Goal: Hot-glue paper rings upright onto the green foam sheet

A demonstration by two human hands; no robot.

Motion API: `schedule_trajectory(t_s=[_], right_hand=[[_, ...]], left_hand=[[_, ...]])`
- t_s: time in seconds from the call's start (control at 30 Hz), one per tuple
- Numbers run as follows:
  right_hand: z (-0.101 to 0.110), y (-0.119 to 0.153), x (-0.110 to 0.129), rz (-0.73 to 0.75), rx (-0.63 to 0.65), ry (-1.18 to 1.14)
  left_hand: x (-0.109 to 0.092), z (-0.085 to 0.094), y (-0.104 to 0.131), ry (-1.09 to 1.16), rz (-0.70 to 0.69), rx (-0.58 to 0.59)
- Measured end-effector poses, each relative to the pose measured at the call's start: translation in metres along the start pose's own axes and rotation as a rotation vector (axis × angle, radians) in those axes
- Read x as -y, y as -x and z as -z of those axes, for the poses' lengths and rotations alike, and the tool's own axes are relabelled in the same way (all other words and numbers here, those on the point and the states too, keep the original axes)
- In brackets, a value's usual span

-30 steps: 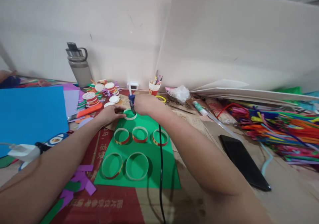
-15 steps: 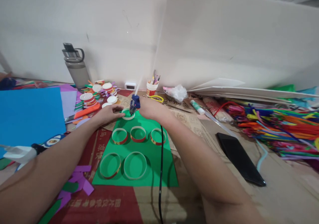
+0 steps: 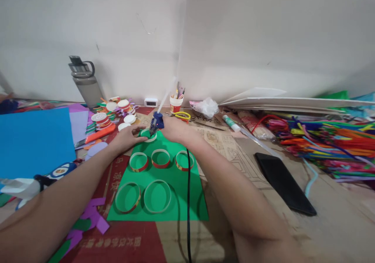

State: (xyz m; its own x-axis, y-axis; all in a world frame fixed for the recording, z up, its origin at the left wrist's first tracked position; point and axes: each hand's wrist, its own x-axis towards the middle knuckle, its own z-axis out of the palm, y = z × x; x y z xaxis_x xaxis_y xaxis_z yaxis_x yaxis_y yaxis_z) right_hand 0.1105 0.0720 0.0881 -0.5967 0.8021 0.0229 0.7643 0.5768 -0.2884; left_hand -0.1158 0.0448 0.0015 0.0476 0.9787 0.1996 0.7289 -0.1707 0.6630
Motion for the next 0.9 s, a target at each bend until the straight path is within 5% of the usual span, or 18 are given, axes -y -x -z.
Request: schedule_trajectory(t_s=[0.47, 0.9], right_hand=[[0.009, -0.002, -0.005, -0.101, 0.068, -0.083], [0.028, -0.026, -0.003, -0.155, 0.275, 0.023]], left_hand=[[-0.005, 0.001, 0.002, 0.007, -0.005, -0.007], [-0.005, 0.001, 0.002, -0.007, 0.000, -0.009]])
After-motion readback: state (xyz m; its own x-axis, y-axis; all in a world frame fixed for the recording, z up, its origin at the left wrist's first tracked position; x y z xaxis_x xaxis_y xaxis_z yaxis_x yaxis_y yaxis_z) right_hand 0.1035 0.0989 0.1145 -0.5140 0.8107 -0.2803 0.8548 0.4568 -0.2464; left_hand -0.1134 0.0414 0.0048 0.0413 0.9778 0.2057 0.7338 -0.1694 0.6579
